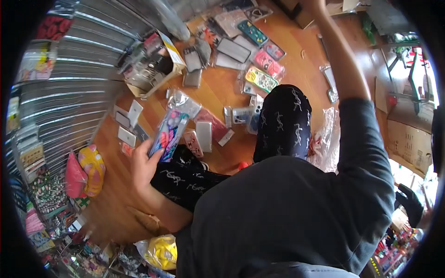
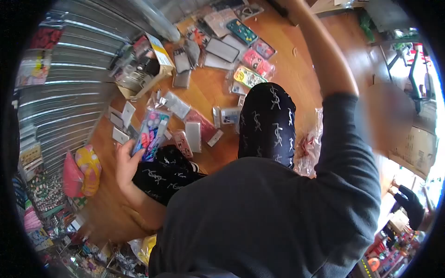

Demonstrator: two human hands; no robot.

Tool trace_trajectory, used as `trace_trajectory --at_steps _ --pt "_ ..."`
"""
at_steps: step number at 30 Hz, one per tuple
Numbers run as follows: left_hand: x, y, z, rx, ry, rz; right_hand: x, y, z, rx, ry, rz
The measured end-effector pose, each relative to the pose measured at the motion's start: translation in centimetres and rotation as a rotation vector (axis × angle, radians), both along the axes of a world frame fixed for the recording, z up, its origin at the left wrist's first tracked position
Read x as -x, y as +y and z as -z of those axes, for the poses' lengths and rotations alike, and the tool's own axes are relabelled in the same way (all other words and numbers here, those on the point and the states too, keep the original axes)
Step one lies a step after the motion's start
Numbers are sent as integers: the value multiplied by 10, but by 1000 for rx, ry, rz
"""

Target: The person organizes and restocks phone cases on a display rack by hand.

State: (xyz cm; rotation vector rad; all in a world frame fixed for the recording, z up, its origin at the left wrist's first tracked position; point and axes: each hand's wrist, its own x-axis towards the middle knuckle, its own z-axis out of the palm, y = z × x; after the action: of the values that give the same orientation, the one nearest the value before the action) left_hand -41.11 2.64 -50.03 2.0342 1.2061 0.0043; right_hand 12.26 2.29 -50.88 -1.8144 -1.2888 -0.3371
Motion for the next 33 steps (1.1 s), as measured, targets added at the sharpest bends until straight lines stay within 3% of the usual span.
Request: trace_trajectory --at_steps 1,2,4,6,9,12,16,20,25,27,29,31,33 --pt "7 0 3 50 -30 -28 -16 -20 70 375 85 154" --pt "10 -3 5 97 -63 -58 -13 -41 135 119 95 38" --pt "12 -6 7 113 -94 -128 8 -84 230 377 238 94" --pt "18 -8 8 151 -74 -170 29 -110 286 654 381 274" --pt "21 -6 7 149 -34 -175 56 -100 331 724 541 240" --pt "20 -13 7 189 -59 -276 77 -57 341 732 402 78" --pt "22 -14 2 165 94 -328 100 3 326 863 242 130" --pt "30 -19 -3 191 95 -361 104 22 353 999 122 233" --pt "39 -26 -10 241 54 -438 114 15 342 962 141 219" --pt "42 -27 -9 239 12 -432 117 9 348 846 312 148" --pt "43 -28 -9 245 -61 -404 124 -1 348 775 284 179" --pt "50 -28 -6 240 -84 -360 130 -12 337 679 534 -15" --pt "54 -30 -3 234 -101 -313 139 -26 325 661 569 -18"
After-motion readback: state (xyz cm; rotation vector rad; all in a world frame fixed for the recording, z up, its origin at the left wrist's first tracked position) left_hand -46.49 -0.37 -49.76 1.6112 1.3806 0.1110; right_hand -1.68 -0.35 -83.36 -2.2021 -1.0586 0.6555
